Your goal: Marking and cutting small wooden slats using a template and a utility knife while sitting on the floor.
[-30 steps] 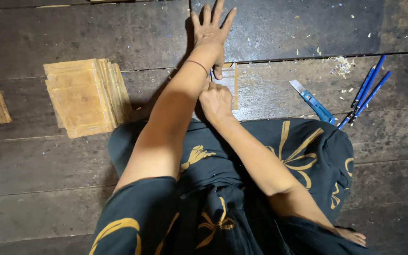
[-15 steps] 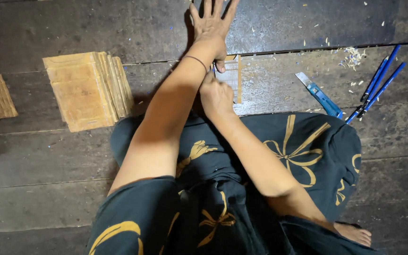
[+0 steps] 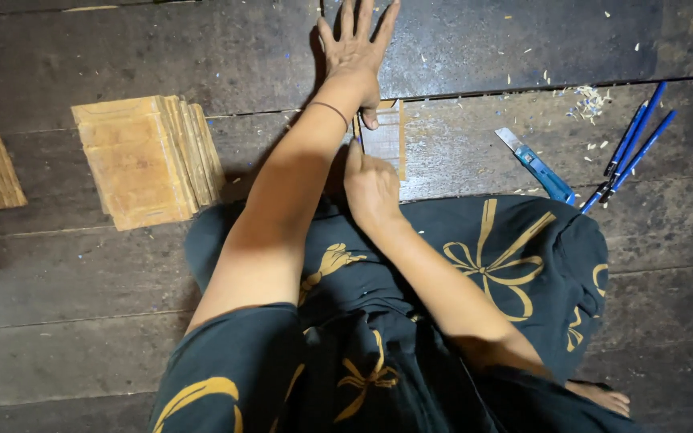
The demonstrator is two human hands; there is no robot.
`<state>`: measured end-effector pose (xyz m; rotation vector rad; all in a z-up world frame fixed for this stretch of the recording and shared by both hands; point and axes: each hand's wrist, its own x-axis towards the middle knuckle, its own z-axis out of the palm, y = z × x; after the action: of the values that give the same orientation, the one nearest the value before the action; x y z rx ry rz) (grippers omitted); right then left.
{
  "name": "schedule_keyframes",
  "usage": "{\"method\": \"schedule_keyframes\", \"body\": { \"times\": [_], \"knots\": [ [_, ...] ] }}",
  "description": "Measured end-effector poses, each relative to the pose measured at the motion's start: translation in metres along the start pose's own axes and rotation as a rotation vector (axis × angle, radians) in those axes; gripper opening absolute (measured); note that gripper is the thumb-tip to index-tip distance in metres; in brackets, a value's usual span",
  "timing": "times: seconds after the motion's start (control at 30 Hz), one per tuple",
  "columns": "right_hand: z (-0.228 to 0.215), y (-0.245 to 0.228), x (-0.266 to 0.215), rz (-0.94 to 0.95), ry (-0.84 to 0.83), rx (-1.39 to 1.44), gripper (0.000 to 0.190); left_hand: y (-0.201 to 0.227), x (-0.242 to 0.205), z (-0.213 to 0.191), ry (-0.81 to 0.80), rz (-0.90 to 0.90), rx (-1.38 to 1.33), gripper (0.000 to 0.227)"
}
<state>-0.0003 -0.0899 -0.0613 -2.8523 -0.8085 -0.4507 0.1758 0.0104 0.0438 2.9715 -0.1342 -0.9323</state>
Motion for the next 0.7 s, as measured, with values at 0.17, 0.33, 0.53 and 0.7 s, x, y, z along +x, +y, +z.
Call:
{"method": "schedule_keyframes", "body": {
  "times": [0.17, 0.33, 0.53, 0.7],
  "knots": [
    [0.034, 0.009, 0.034, -0.048, -0.019, -0.143, 0.045, 0.0, 0.001, 0.0, 0.001, -0.003, -0.013, 0.164],
    [0.029, 0.002, 0.041, -0.035, 0.006, -0.125, 0.011, 0.002, -0.007, -0.003, 0.012, -0.003, -0.043, 0.156],
    [-0.016, -0.014, -0.027, 0.172, -0.176, -0.098, 0.033, 0.001, 0.003, 0.009, 0.04, 0.04, -0.014, 0.166],
    [-0.069, -0.008, -0.067, 0.277, -0.663, 0.302, 0.043, 0.01, -0.017, -0.004, 0.027, 0.039, -0.006, 0.156]
  ]
}}
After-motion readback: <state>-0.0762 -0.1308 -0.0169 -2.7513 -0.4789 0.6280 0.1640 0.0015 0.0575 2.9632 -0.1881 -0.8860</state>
